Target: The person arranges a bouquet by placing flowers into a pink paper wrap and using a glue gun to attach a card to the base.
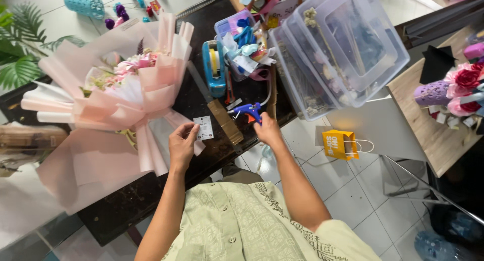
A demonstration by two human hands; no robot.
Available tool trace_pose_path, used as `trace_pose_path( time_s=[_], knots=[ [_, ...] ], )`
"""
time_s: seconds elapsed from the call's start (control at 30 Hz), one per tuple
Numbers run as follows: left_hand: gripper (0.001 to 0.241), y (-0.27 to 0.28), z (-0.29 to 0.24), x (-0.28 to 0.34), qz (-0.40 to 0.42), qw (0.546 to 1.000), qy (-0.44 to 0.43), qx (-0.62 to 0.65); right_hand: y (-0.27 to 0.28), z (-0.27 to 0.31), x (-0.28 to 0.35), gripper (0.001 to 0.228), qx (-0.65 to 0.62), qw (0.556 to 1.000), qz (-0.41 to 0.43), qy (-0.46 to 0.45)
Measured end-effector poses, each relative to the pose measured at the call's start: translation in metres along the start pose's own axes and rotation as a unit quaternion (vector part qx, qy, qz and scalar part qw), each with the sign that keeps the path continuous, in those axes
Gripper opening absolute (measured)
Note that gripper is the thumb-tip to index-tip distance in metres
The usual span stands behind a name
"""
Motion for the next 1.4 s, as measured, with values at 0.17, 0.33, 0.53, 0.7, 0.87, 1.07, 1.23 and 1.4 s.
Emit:
trace_pose_path(
  time_s=[0.17,0.33,0.53,0.7,0.87,1.07,1.23,1.4],
  knots=[
    [0.029,-0.007,-0.008,-0.003,-0.018,1.0,-0.019,-0.014,-0.011,0.033,0.013,0.038,-0.229,0.973,-0.023,-0.022],
    [0.021,0.027,-0.005,-0.005,-0.101,0.993,-0.062,-0.029,-0.012,0.062,0.02,0.039,-0.316,0.946,-0.068,-0.017],
    [0.011,0.078,-0.002,-0.004,-0.243,0.964,-0.103,0.029,0.027,0.117,0.03,0.029,-0.475,0.87,-0.076,0.104],
    [0.015,0.086,0.005,-0.008,-0.268,0.956,-0.105,0.059,0.047,0.147,0.046,0.033,-0.637,0.73,-0.012,0.246],
    [0.012,0.083,0.008,-0.003,-0.274,0.957,-0.08,0.056,-0.001,0.075,0.013,0.062,-0.562,0.816,-0.132,0.013],
    [0.023,0.087,0.011,0.004,-0.271,0.961,-0.048,0.028,-0.045,0.016,-0.021,0.065,-0.404,0.895,-0.154,-0.113],
    [0.021,0.071,0.002,0.009,-0.202,0.979,-0.024,0.016,-0.04,0.01,-0.053,0.069,-0.19,0.958,-0.147,-0.156],
    [0.018,0.061,-0.001,0.011,-0.139,0.99,-0.003,-0.022,-0.03,0.011,-0.044,0.062,0.029,0.984,-0.1,-0.143]
  ],
)
Point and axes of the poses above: each hand's wrist, its own x-axis away from the middle knuckle, its own y-axis out of the back of the hand, z = x × y, the point moved 4 cm from there along -x, towards the middle knuckle, and after that the axes turned 4 degrees about -x, right-handed, at the moved point
